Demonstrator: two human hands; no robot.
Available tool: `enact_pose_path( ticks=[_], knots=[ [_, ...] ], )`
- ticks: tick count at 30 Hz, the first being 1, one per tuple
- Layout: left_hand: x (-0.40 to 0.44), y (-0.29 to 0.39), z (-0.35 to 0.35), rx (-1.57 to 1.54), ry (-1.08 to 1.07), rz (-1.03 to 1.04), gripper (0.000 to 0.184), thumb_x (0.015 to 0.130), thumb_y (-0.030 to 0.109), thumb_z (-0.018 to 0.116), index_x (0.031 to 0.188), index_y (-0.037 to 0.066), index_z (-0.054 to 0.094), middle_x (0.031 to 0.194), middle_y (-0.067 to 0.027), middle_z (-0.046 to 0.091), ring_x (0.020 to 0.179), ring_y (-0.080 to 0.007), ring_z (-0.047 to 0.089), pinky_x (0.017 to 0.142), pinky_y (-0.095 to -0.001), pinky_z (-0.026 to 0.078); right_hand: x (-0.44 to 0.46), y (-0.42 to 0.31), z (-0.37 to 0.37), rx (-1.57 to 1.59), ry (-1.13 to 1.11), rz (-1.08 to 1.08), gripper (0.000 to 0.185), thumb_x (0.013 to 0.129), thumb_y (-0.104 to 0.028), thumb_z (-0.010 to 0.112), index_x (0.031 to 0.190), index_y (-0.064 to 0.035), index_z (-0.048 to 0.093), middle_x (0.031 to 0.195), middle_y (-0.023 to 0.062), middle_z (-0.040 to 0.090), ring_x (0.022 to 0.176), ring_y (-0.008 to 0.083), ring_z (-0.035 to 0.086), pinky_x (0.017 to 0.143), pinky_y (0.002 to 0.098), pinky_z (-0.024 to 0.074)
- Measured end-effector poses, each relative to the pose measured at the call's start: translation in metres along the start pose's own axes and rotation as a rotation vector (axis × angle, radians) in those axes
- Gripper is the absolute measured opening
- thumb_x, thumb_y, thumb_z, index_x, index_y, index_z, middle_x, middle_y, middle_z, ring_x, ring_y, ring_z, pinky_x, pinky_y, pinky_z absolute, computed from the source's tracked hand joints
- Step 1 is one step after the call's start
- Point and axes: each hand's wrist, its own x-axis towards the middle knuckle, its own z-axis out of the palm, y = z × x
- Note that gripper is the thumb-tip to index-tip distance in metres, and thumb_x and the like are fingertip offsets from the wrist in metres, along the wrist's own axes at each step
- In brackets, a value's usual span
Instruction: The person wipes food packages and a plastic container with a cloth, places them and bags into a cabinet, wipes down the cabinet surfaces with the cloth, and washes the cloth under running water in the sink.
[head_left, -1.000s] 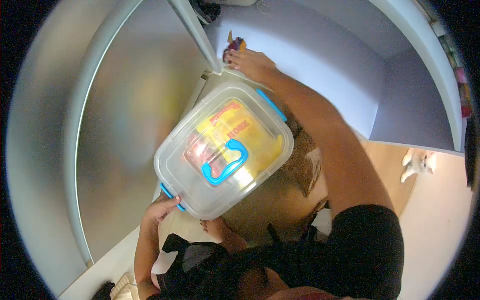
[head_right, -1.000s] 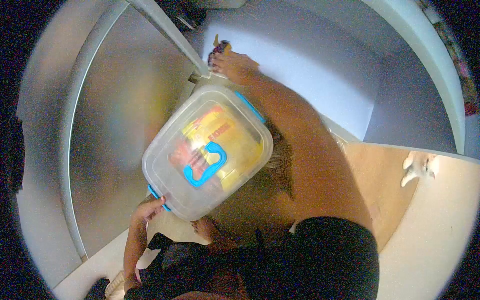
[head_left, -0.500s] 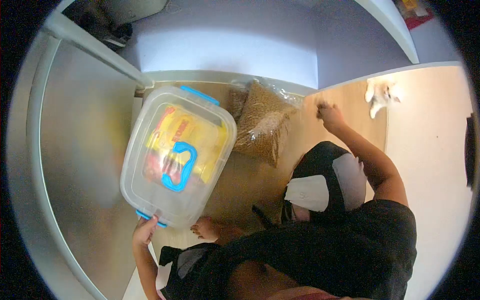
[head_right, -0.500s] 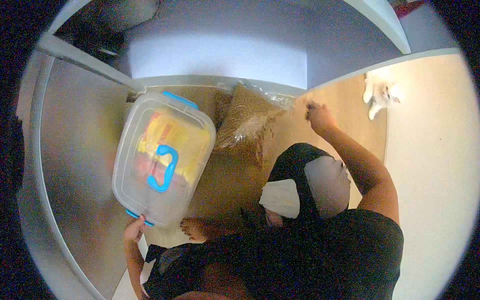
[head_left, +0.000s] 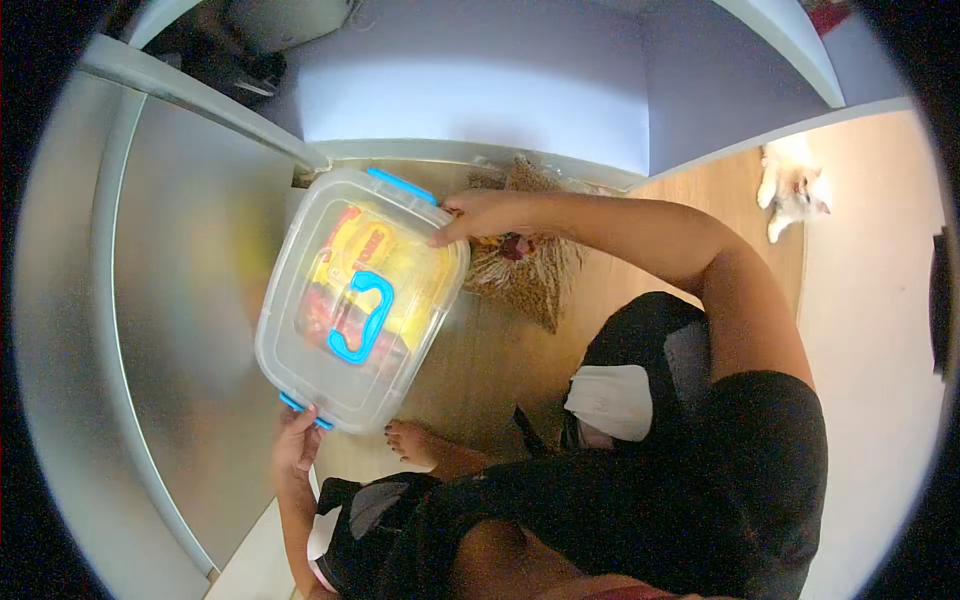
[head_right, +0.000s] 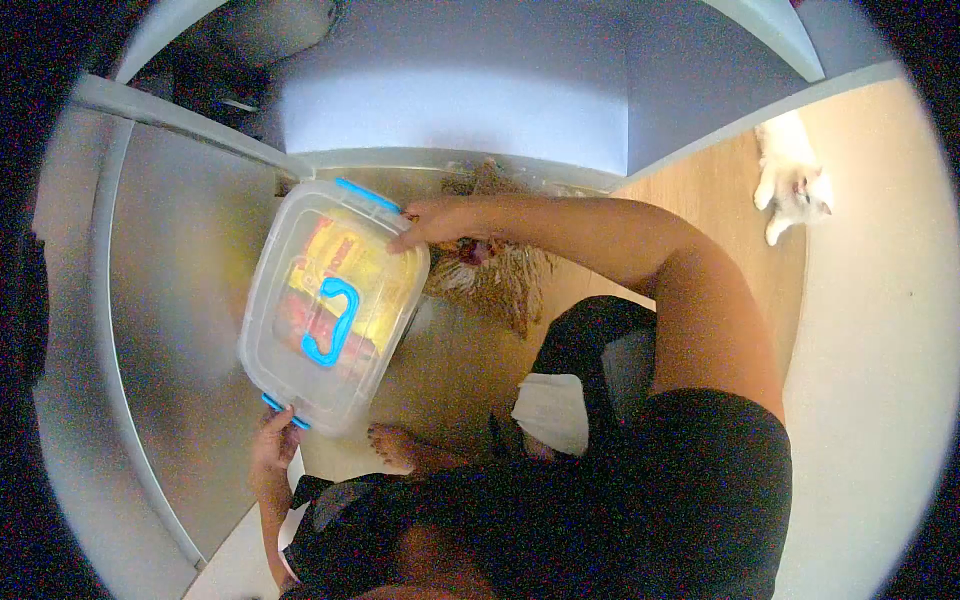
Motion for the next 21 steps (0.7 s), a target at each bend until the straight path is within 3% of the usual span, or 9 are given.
enact_pose_path(
  ticks=[1,2,5,9,12,14,17,19,21],
  knots=[
    [-0.002,-0.001,0.002,0.009,0.038,-0.02,0.06,0.082,0.004,0.057,0.133,0.005,0.026,0.126,-0.012,0.044,0.114,-0.0245,0.046,0.092,-0.0397,0.043,-0.002,0.002,0.008,0.14,0.058,-0.073,0.056,0.077,-0.043,0.062,0.115,-0.0036,0.052,0.096,0.0111,0.056,0.088,0.0197,0.057,0.071,0.0337,0.0483],
    [-0.004,0.0,0.003,0.016,0.043,-0.018,0.06,0.082,0.004,0.057,0.133,0.005,0.026,0.126,-0.012,0.044,0.114,-0.0245,0.046,0.092,-0.0397,0.043,-0.006,0.004,0.011,0.145,0.058,-0.08,0.056,0.077,-0.043,0.062,0.115,-0.0036,0.052,0.096,0.0111,0.056,0.088,0.0197,0.057,0.071,0.0337,0.0483],
    [-0.011,0.001,0.011,-0.004,0.039,0.08,0.064,0.081,0.003,0.057,0.135,0.007,0.023,0.127,-0.0114,0.043,0.114,-0.0239,0.046,0.092,-0.0395,0.043,-0.013,0.008,0.02,0.386,0.126,0.012,0.055,0.073,-0.031,0.067,0.116,-0.0014,0.05,0.106,0.0122,0.053,0.11,0.0204,0.044,0.093,0.0336,0.0352],
    [-0.026,0.036,0.039,0.208,0.17,0.165,0.071,0.079,0.002,0.059,0.138,0.008,0.019,0.129,-0.0106,0.04,0.115,-0.0231,0.045,0.094,-0.0379,0.041,-0.006,0.043,0.011,0.558,0.148,-0.198,0.054,0.074,-0.023,0.065,0.12,-0.0006,0.047,0.11,0.0125,0.052,0.112,0.021,0.042,0.095,0.0328,0.0332],
    [-0.023,0.087,0.07,0.198,0.022,0.376,0.071,0.078,0.002,0.06,0.137,0.005,0.021,0.128,-0.0102,0.042,0.115,-0.0227,0.045,0.097,-0.0351,0.038,-0.053,0.009,-0.015,0.501,0.526,-0.255,0.054,0.07,-0.021,0.068,0.117,-0.0019,0.048,0.095,0.0076,0.056,0.09,0.0182,0.053,0.078,0.0266,0.0439],
    [-0.011,0.125,0.101,0.325,-0.029,0.452,0.068,0.078,0.004,0.06,0.135,0.002,0.024,0.127,-0.0103,0.043,0.114,-0.0215,0.046,0.098,-0.0346,0.035,-0.086,0.0,-0.028,0.74,0.461,-0.348,0.058,0.073,-0.017,0.066,0.123,-0.0005,0.043,0.107,0.0106,0.055,0.098,0.0201,0.053,0.088,0.0297,0.041],
    [0.024,0.17,0.155,0.377,-0.15,0.474,0.065,0.078,0.008,0.061,0.133,0.001,0.028,0.124,-0.0113,0.047,0.112,-0.0207,0.048,0.097,-0.0358,0.037,-0.121,0.012,-0.032,0.867,0.572,-0.377,0.054,0.076,-0.014,0.062,0.124,-0.0003,0.041,0.113,0.0118,0.055,0.103,0.0202,0.053,0.09,0.032,0.0407],
    [0.07,0.195,0.195,0.461,-0.23,0.474,0.063,0.078,0.013,0.059,0.133,0.001,0.03,0.121,-0.0115,0.049,0.108,-0.0212,0.051,0.094,-0.0366,0.039,-0.143,0.013,-0.033,0.972,0.852,-0.367,0.049,0.079,-0.013,0.06,0.123,-0.0011,0.042,0.11,0.0106,0.056,0.101,0.0198,0.054,0.09,0.0325,0.0409],
    [0.101,0.211,0.234,0.527,-0.262,0.489,0.059,0.079,0.02,0.056,0.131,0.003,0.033,0.119,-0.0097,0.052,0.107,-0.0216,0.052,0.092,-0.0371,0.041,-0.15,0.027,-0.04,0.954,0.903,-0.381,0.047,0.08,-0.014,0.059,0.122,-0.0014,0.042,0.11,0.01,0.056,0.101,0.0198,0.054,0.09,0.0328,0.0412]
  ],
)
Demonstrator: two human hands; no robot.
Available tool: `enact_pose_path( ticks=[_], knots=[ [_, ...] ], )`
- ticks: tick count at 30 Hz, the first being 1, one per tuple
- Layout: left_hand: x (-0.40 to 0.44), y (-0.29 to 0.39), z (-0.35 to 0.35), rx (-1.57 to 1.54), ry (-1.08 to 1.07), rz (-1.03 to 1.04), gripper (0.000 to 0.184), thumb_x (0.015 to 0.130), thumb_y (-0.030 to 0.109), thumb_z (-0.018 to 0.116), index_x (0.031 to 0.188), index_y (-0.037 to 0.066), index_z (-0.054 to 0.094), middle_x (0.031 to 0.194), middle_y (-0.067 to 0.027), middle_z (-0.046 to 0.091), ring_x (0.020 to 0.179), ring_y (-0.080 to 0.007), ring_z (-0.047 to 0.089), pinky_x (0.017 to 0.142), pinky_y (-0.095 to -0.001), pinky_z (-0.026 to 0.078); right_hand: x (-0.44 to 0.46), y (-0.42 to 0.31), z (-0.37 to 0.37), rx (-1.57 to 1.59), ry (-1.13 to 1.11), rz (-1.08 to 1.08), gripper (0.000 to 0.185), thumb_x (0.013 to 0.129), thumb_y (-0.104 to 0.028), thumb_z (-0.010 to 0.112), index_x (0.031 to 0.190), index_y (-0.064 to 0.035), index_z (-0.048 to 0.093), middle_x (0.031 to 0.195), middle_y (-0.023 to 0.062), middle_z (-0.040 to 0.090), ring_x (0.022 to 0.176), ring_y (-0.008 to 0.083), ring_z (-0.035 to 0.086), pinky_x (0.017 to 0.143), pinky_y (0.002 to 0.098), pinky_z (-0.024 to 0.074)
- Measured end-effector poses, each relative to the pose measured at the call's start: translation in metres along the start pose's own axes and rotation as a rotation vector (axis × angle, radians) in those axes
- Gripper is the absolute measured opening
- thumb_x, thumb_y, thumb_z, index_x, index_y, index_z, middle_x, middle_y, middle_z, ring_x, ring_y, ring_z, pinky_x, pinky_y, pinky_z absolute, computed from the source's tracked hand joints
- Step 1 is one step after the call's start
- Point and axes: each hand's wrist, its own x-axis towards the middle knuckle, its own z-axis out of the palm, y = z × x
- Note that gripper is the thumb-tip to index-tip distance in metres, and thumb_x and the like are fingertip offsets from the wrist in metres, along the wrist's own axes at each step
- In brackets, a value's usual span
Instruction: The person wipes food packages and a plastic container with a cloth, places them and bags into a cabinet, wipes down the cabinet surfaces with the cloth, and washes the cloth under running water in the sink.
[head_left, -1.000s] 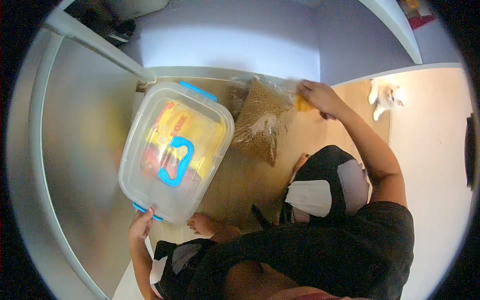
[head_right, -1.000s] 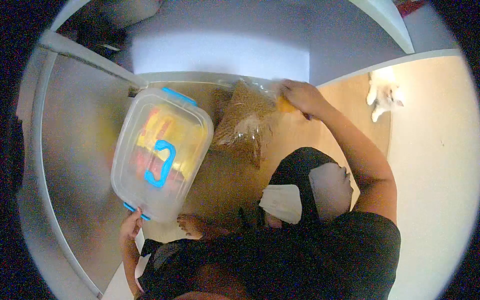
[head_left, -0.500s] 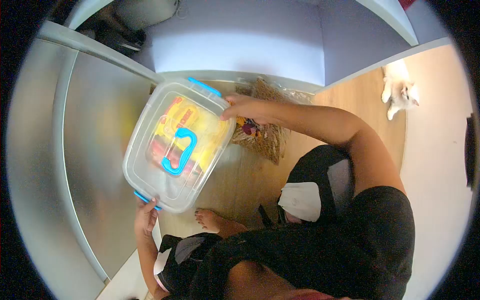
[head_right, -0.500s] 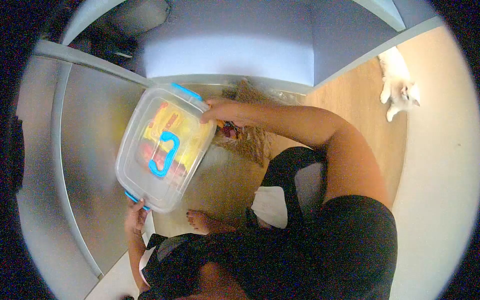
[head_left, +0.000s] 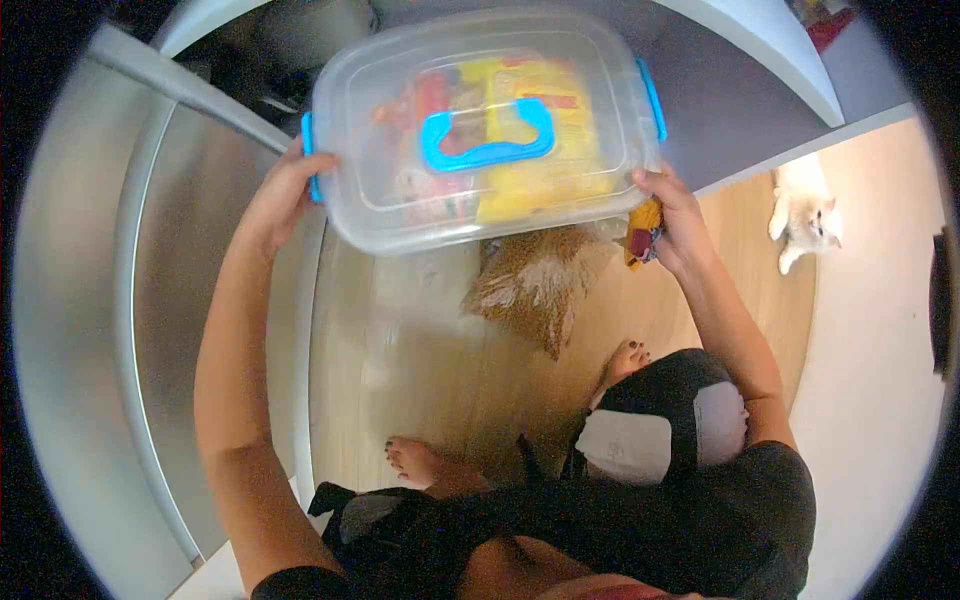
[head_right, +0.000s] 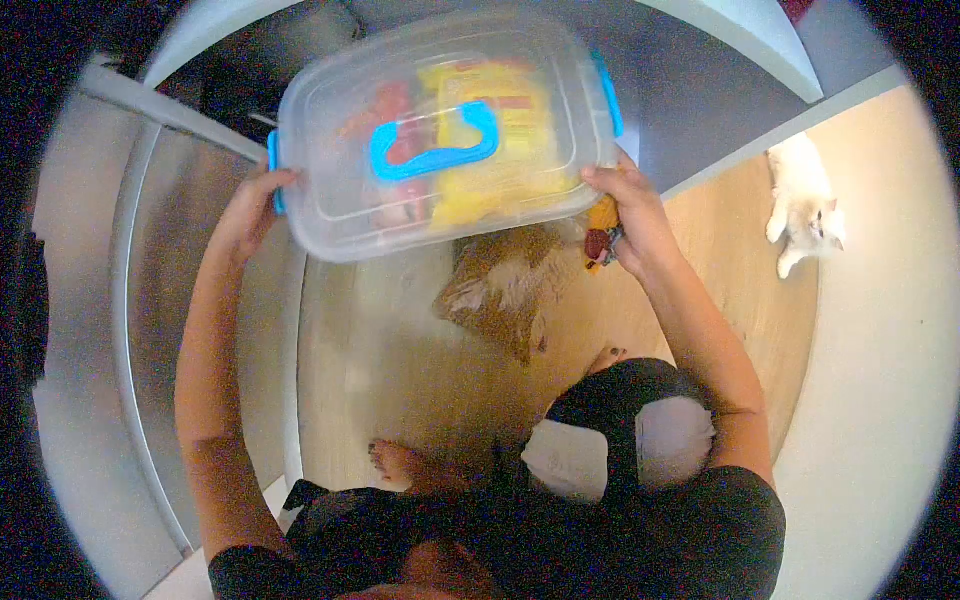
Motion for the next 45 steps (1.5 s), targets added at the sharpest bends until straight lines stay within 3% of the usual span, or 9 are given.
enact_pose_path(
  ticks=[6,12,17,24,30,33,36,41,45],
  knots=[
    [0.09,0.017,0.02,0.174,-0.169,-0.004,0.052,0.078,0.032,0.057,0.12,0.003,0.048,0.115,-0.0096,0.054,0.107,-0.0197,0.05,0.086,-0.0364,0.041,0.026,-0.012,-0.033,0.032,0.14,-0.019,0.042,0.084,-0.023,0.058,0.119,-0.0032,0.044,0.11,0.0076,0.055,0.102,0.0193,0.053,0.089,0.0336,0.0413],
    [0.07,-0.009,0.044,-0.054,0.059,0.172,0.069,0.082,0.045,0.055,0.131,0.002,0.033,0.13,-0.0111,0.041,0.111,-0.0241,0.046,0.089,-0.0414,0.041,0.025,-0.005,-0.036,-0.036,0.168,-0.165,0.046,0.087,-0.038,0.053,0.118,-0.0047,0.047,0.107,0.0091,0.056,0.1,0.021,0.053,0.088,0.0361,0.042],
    [0.017,-0.033,0.077,-0.466,-0.204,-0.092,0.075,0.085,0.055,0.045,0.135,0.004,0.023,0.132,-0.0156,0.033,0.11,-0.0324,0.046,0.085,-0.0405,0.047,0.012,0.012,-0.038,-0.081,0.073,-0.085,0.053,0.09,-0.046,0.043,0.123,-0.0049,0.041,0.113,0.01,0.053,0.101,0.0214,0.052,0.088,0.0356,0.0419],
    [0.068,-0.027,0.09,-0.558,-0.184,-0.015,0.076,0.086,0.051,0.047,0.138,0.005,0.016,0.136,-0.0255,0.02,0.108,-0.0332,0.048,0.086,-0.035,0.049,0.033,-0.004,-0.02,-0.178,0.169,-0.209,0.046,0.092,-0.036,0.045,0.124,-0.004,0.038,0.111,0.0104,0.053,0.101,0.0214,0.054,0.086,0.0344,0.0431],
    [0.151,0.017,0.131,-0.464,-0.157,0.059,0.072,0.088,0.049,0.044,0.14,0.011,0.012,0.138,-0.0278,0.014,0.113,-0.0396,0.045,0.089,-0.0385,0.048,0.089,-0.02,-0.009,-0.044,0.373,-0.305,0.035,0.091,-0.028,0.048,0.116,-0.005,0.04,0.106,0.0088,0.054,0.09,0.0201,0.056,0.073,0.0315,0.0469],
    [0.188,0.039,0.153,-0.449,-0.13,0.101,0.066,0.09,0.049,0.04,0.14,0.014,0.013,0.14,-0.0255,0.015,0.115,-0.0397,0.043,0.09,-0.0401,0.047,0.134,-0.019,-0.025,0.0,0.393,-0.282,0.031,0.091,-0.032,0.048,0.111,-0.0078,0.043,0.098,0.0087,0.056,0.078,0.0195,0.056,0.052,0.0353,0.0461],
    [0.23,0.04,0.157,-0.56,0.041,-0.046,0.055,0.091,0.042,0.04,0.132,0.007,0.029,0.122,-0.0184,0.039,0.105,-0.0318,0.048,0.079,-0.0473,0.051,0.171,-0.018,-0.032,0.047,0.359,-0.352,0.031,0.092,-0.036,0.044,0.106,-0.0085,0.046,0.091,0.008,0.056,0.071,0.0189,0.054,0.043,0.0342,0.0423],
    [0.244,0.023,0.143,-0.442,-0.184,0.094,0.062,0.091,0.047,0.037,0.135,0.008,0.018,0.127,-0.0196,0.029,0.102,-0.0326,0.048,0.071,-0.0417,0.055,0.164,-0.031,-0.023,-0.035,0.354,-0.105,0.039,0.088,-0.046,0.045,0.101,-0.01,0.05,0.082,0.0062,0.056,0.063,0.018,0.052,0.037,0.033,0.0383],
    [0.215,0.048,0.151,-0.392,-0.099,-0.05,0.063,0.09,0.05,0.037,0.136,0.011,0.019,0.13,-0.0188,0.028,0.108,-0.0332,0.045,0.076,-0.044,0.053,0.166,-0.026,-0.031,-0.045,0.322,-0.268,0.042,0.086,-0.048,0.048,0.102,-0.009,0.05,0.082,0.0069,0.056,0.063,0.0192,0.053,0.037,0.0347,0.0401]
  ],
)
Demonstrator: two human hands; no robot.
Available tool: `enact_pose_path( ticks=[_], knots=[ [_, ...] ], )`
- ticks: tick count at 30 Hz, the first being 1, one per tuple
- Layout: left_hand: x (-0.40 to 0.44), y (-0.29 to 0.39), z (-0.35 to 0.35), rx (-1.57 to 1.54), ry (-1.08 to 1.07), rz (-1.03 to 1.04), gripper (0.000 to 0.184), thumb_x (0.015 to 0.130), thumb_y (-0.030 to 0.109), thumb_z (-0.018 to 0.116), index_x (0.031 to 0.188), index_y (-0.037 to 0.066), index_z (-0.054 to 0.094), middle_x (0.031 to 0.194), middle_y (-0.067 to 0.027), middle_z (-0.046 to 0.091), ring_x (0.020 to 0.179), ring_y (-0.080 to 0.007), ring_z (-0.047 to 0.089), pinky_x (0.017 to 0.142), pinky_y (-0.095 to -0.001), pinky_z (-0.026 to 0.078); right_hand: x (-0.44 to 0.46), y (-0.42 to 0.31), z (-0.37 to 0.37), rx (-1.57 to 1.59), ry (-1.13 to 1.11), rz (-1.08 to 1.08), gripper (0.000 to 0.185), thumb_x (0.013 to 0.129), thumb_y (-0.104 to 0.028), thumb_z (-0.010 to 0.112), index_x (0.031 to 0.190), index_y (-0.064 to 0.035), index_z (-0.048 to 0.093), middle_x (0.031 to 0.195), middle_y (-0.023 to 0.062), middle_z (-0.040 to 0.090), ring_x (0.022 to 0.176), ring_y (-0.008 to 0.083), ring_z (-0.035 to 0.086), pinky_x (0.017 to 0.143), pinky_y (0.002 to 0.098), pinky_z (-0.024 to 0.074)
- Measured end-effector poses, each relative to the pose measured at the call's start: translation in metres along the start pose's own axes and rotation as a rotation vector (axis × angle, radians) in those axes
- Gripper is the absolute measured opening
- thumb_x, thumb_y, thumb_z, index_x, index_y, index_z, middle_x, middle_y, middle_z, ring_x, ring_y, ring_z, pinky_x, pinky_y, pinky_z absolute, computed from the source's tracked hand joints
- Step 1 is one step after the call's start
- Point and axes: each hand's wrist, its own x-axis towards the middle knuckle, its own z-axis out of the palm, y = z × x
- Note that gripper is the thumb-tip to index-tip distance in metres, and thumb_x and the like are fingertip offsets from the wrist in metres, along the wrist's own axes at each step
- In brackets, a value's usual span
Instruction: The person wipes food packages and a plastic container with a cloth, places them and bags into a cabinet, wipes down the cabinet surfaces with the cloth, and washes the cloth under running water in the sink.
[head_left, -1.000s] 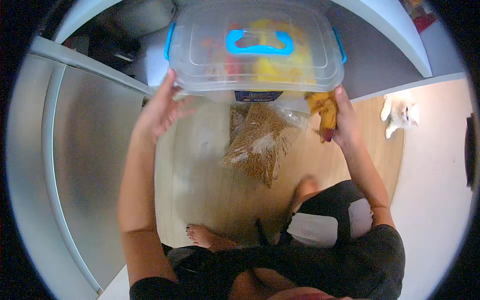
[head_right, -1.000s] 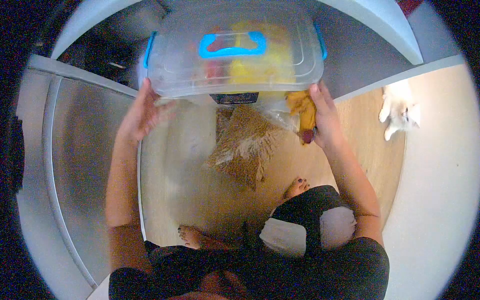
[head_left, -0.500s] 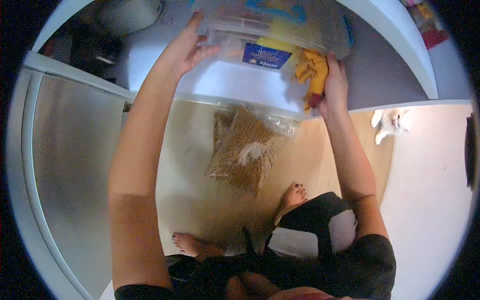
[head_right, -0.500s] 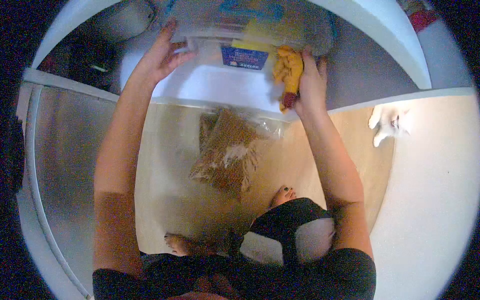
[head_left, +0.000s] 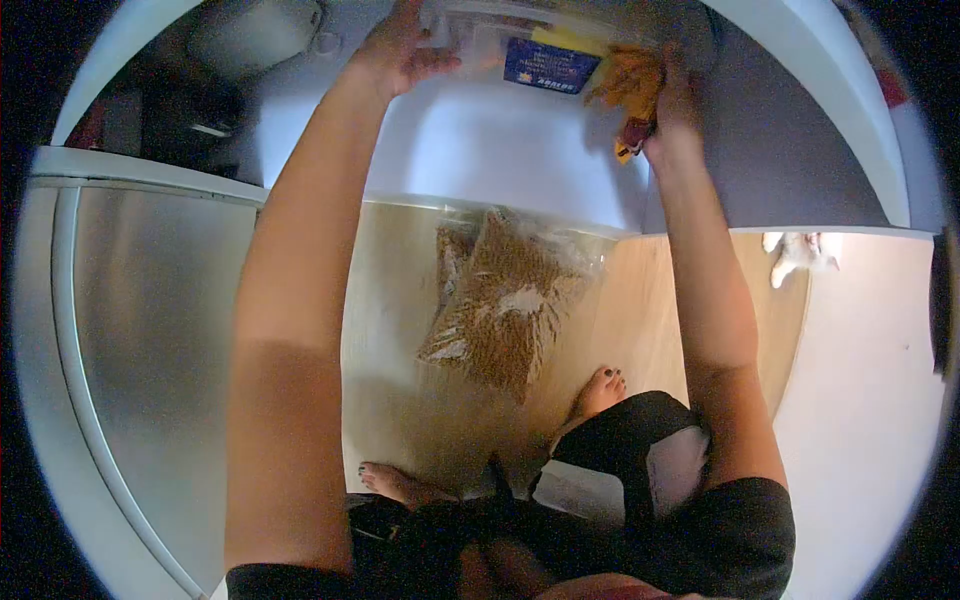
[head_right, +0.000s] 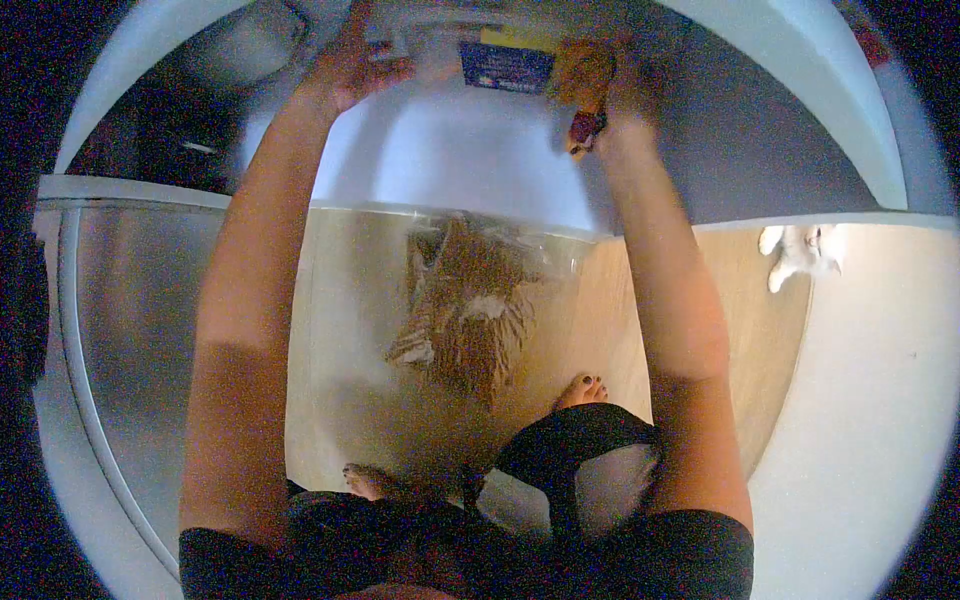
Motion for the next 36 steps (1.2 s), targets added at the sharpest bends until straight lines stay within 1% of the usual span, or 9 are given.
enact_pose_path(
  ticks=[3,6,9,11,15,19,30,33,36],
  knots=[
    [-0.022,-0.006,-0.001,-0.039,0.0,-0.022,0.071,0.087,0.058,0.035,0.141,0.02,0.009,0.14,-0.0188,0.018,0.126,-0.0346,0.03,0.091,-0.0538,0.04,-0.01,0.006,-0.015,-0.061,0.035,-0.131,0.043,0.087,-0.046,0.05,0.102,-0.0061,0.049,0.085,0.0075,0.056,0.064,0.0192,0.055,0.038,0.0371,0.0428],
    [-0.053,-0.019,-0.041,0.107,0.012,0.26,0.063,0.091,0.051,0.034,0.138,0.011,0.022,0.136,-0.018,0.029,0.117,-0.0327,0.043,0.091,-0.0413,0.043,-0.016,0.057,-0.062,-0.278,0.125,-0.208,0.041,0.088,-0.041,0.05,0.104,-0.0038,0.049,0.09,0.0092,0.056,0.071,0.0194,0.058,0.044,0.0357,0.0478],
    [-0.108,-0.021,-0.096,0.285,-0.027,0.141,0.062,0.09,0.052,0.034,0.135,0.008,0.031,0.127,-0.0131,0.045,0.116,-0.0258,0.046,0.093,-0.0375,0.038,-0.018,0.126,-0.092,-0.852,0.151,-0.257,0.04,0.088,-0.036,0.05,0.109,-0.0006,0.047,0.105,0.0177,0.054,0.084,0.027,0.058,0.064,0.04,0.0509],
    [-0.151,-0.026,-0.132,0.41,-0.037,0.039,0.063,0.089,0.054,0.036,0.131,0.006,0.038,0.123,-0.0106,0.049,0.112,-0.0224,0.049,0.094,-0.0348,0.036,-0.038,0.14,-0.082,-1.207,0.072,-0.697,0.04,0.087,-0.029,0.047,0.114,0.0008,0.046,0.122,0.0311,0.041,0.112,0.042,0.041,0.092,0.0487,0.0338],
    [-0.25,-0.055,-0.165,0.545,0.184,-0.123,0.056,0.088,0.049,0.044,0.123,0.005,0.048,0.113,-0.0062,0.056,0.102,-0.0174,0.053,0.091,-0.0321,0.038,-0.017,0.151,-0.045,-1.424,-0.012,-0.717,0.042,0.085,-0.027,0.048,0.118,-0.0016,0.045,0.117,0.028,0.047,0.11,0.0402,0.044,0.089,0.0466,0.0364],
    [-0.315,-0.099,-0.19,0.517,0.09,-0.224,0.044,0.09,0.036,0.047,0.119,0.003,0.05,0.11,-0.0072,0.058,0.102,-0.0174,0.054,0.092,-0.0325,0.038,-0.035,0.131,0.042,-1.339,-0.5,-0.608,0.038,0.085,-0.02,0.048,0.118,-0.0011,0.046,0.126,0.0225,0.043,0.113,0.0385,0.041,0.095,0.0456,0.0326],
    [-0.353,-0.121,-0.224,0.447,0.0,-0.142,0.032,0.092,0.022,0.047,0.116,0.002,0.05,0.107,-0.0068,0.059,0.102,-0.0164,0.053,0.094,-0.0304,0.036,-0.088,0.238,0.311,-1.42,-0.759,-0.909,0.03,0.083,-0.021,0.045,0.108,-0.011,0.058,0.12,0.0114,0.049,0.109,0.023,0.045,0.084,0.046,0.0388],
    [-0.356,-0.122,-0.226,0.436,-0.052,-0.219,0.032,0.091,0.022,0.048,0.116,0.003,0.05,0.108,-0.0066,0.058,0.103,-0.0159,0.052,0.095,-0.0298,0.035,-0.107,0.264,0.336,-1.193,-0.591,-1.136,0.024,0.08,-0.014,0.045,0.096,-0.0098,0.064,0.115,0.0105,0.053,0.106,0.023,0.048,0.084,0.0447,0.0408],
    [-0.357,-0.13,-0.232,0.498,-0.092,-0.202,0.033,0.091,0.023,0.048,0.117,0.003,0.05,0.11,-0.007,0.057,0.105,-0.0166,0.052,0.095,-0.0301,0.035,-0.092,0.249,0.306,-1.312,-0.915,-1.048,0.029,0.082,-0.022,0.044,0.104,-0.0111,0.059,0.12,0.0093,0.051,0.101,0.0293,0.055,0.086,0.0436,0.0448]
  ],
)
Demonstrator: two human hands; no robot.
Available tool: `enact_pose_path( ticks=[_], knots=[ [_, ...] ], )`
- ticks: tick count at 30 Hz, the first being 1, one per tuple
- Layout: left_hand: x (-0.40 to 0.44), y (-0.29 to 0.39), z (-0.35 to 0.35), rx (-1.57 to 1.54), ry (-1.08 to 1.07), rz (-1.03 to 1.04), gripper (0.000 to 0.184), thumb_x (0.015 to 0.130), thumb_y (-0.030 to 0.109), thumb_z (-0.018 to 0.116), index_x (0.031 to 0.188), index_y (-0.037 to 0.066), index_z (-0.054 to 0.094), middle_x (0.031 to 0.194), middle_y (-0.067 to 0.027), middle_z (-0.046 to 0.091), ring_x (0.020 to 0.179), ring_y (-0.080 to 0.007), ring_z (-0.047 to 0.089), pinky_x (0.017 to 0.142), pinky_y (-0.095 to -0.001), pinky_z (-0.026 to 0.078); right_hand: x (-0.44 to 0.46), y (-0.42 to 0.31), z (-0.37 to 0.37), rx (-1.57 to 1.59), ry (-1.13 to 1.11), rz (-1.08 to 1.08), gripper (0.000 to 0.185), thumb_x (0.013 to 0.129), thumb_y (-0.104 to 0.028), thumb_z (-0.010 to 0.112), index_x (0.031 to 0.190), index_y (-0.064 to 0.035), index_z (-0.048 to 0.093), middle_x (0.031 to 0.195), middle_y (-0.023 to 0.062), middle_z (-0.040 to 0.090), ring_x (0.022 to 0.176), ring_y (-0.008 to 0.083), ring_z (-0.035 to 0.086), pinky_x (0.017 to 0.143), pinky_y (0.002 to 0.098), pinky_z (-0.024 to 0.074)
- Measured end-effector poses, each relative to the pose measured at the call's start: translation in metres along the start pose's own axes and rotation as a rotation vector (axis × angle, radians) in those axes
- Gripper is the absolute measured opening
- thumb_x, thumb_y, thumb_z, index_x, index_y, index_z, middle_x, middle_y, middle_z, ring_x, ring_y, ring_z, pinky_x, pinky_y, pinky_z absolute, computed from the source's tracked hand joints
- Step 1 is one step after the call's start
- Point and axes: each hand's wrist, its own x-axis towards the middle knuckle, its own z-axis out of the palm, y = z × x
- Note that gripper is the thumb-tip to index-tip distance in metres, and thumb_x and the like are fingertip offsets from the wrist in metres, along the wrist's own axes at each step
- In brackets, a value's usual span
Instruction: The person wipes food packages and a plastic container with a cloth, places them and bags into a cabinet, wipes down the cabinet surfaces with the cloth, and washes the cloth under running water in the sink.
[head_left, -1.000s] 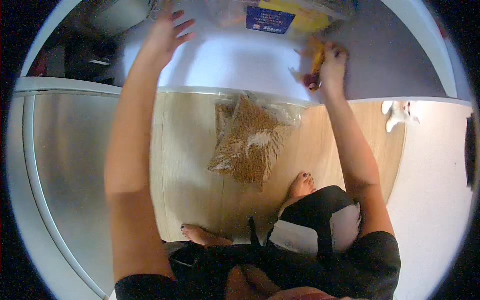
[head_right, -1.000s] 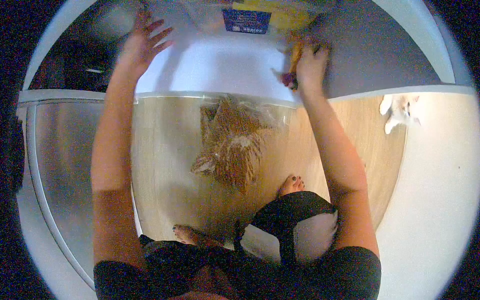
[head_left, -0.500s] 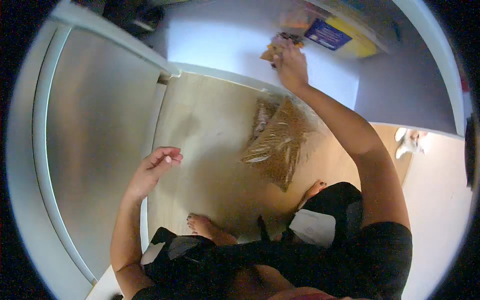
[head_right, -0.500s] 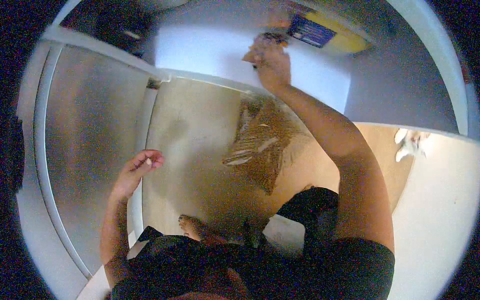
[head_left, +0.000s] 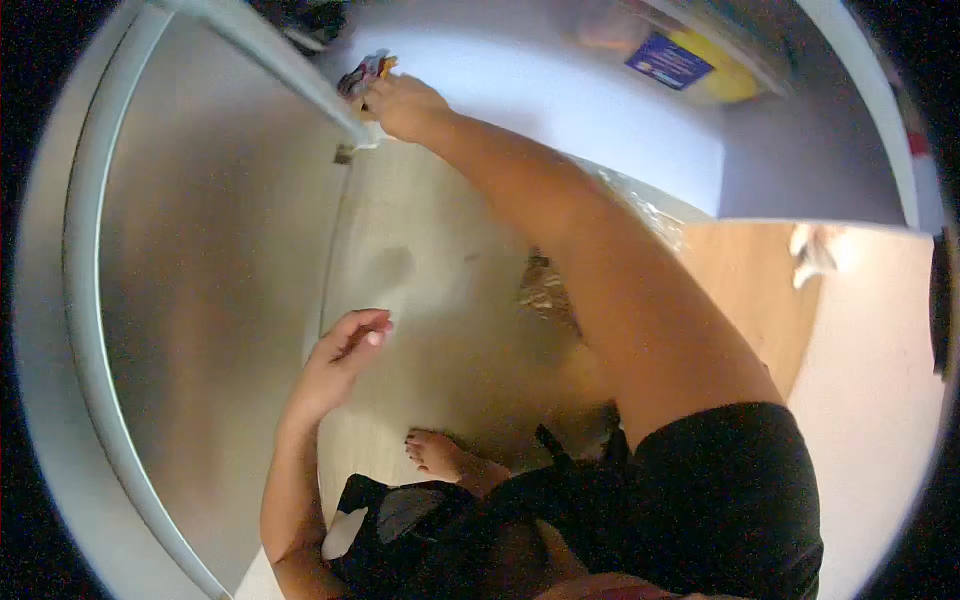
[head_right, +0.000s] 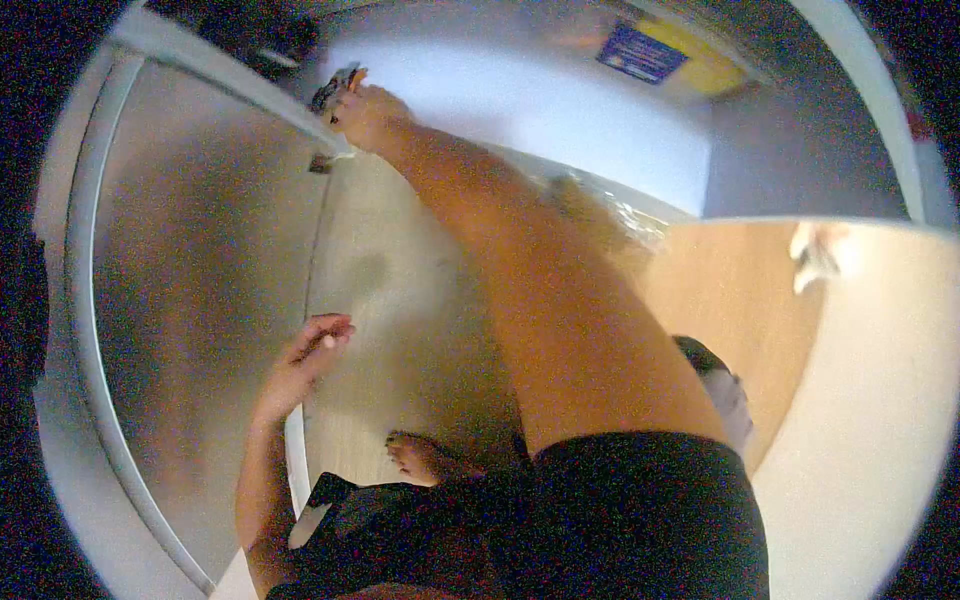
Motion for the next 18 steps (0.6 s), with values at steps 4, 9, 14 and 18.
enact_pose_path(
  ticks=[4,9,14,18],
  knots=[
    [0.009,0.008,0.001,0.005,0.024,0.034,0.032,0.091,0.023,0.049,0.116,0.003,0.05,0.109,-0.0067,0.056,0.106,-0.0162,0.05,0.094,-0.0292,0.036,-0.105,0.048,-0.064,0.007,0.025,-0.042,0.031,0.08,-0.016,0.049,0.11,-0.0144,0.055,0.121,0.0101,0.05,0.093,0.0316,0.058,0.082,0.0427,0.0477],
    [0.032,0.009,0.012,0.084,-0.036,0.037,0.033,0.091,0.025,0.049,0.115,0.003,0.051,0.112,-0.0085,0.057,0.107,-0.0176,0.051,0.095,-0.0308,0.036,-0.279,0.099,-0.167,-0.203,-0.1,0.238,0.059,0.072,-0.004,0.057,0.128,-0.0089,0.04,0.129,0.0124,0.042,0.099,0.0308,0.053,0.083,0.0408,0.0445],
    [0.059,0.003,0.04,0.152,-0.179,-0.019,0.035,0.091,0.026,0.05,0.116,0.003,0.05,0.112,-0.0084,0.056,0.106,-0.0179,0.051,0.095,-0.031,0.036,-0.422,0.093,-0.2,-0.545,-0.429,0.515,0.035,0.076,-0.013,0.052,0.111,-0.0091,0.055,0.115,0.0138,0.052,0.092,0.0313,0.055,0.08,0.0406,0.0456],
    [0.085,-0.013,0.073,0.252,-0.333,0.007,0.037,0.089,0.028,0.053,0.116,0.002,0.05,0.109,-0.0094,0.057,0.105,-0.0177,0.052,0.09,-0.0305,0.041,-0.376,0.055,-0.253,-0.301,-1.07,0.826,0.024,0.077,-0.026,0.052,0.092,-0.0107,0.064,0.094,0.0125,0.061,0.084,0.029,0.06,0.071,0.0397,0.0488]
  ],
)
